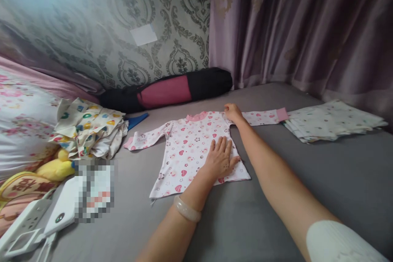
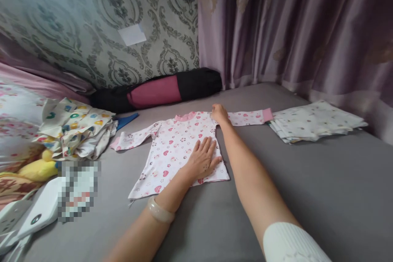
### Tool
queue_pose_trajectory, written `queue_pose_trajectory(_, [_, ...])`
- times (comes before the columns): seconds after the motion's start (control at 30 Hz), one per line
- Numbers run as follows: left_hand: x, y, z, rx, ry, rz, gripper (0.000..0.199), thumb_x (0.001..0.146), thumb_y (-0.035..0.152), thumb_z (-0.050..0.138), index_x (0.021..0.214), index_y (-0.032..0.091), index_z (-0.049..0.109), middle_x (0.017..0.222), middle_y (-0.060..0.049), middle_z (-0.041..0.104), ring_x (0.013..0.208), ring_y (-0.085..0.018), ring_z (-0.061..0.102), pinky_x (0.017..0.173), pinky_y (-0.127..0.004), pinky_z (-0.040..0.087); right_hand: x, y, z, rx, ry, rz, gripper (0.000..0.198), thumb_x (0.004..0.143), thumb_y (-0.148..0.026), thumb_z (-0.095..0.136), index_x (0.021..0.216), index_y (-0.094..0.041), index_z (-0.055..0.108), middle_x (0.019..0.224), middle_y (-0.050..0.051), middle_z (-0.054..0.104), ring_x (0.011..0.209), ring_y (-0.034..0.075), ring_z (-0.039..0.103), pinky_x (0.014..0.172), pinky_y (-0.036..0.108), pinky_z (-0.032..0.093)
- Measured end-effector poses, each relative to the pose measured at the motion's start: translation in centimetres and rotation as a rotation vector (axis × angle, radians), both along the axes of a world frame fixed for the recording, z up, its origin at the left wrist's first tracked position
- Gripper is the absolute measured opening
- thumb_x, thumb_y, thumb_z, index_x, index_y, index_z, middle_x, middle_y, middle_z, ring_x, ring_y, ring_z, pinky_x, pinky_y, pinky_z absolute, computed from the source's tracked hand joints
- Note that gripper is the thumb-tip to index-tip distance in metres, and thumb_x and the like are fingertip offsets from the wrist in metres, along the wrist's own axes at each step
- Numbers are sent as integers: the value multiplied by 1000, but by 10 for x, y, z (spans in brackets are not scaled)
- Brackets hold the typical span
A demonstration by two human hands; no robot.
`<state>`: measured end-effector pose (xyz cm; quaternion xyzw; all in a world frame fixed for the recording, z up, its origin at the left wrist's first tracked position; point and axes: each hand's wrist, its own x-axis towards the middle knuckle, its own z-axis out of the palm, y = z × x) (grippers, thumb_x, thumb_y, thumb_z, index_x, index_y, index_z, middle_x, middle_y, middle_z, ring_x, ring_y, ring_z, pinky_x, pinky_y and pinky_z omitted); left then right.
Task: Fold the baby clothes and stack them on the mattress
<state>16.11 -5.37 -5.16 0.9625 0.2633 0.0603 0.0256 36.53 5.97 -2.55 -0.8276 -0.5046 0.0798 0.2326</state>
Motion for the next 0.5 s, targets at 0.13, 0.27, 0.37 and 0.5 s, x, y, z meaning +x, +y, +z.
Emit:
queue_pose_trajectory(0.13, [2, 0, -2, 8, -7, -4, 73, 96, 58, 14, 148, 9, 27, 155, -19, 26, 145, -31, 20, 115, -52, 21, 29, -31, 15, 54, 30, -226, 42, 92, -17, 38, 130, -12, 55, 124, 16, 62, 114, 24, 57, 94, 32, 41])
queue_pose_trajectory(0.27, [2, 0, -4, -26, -18, 1, 76, 95, 60, 11, 148, 9, 27, 155, -19, 26, 145, -31, 20, 115, -52, 19, 60, -68, 24, 90, -72, -479, 40, 89, -19, 42, 124, -13, 60, 120, 19, 62, 117, 33, 51, 95, 48, 36])
queue_pose_trajectory(0.37, [0, 1, -3, -38, -28, -4, 78, 94, 63, 11, 149, 10, 26, 156, -18, 25, 145, -31, 20, 116, -51, 19, 76, -88, 26, 87, -131, -560, 38, 86, -20, 44, 118, -11, 63, 120, 21, 60, 119, 36, 47, 95, 52, 33])
queue_pose_trajectory(0.5, [-2, 1, -1, -23, -40, -9, 85, 89, 71, 15, 150, 12, 25, 155, -19, 26, 145, -31, 21, 115, -50, 19, 90, -103, 26, 60, -123, -641, 40, 85, -21, 46, 120, -8, 61, 128, 26, 54, 126, 38, 38, 97, 56, 27])
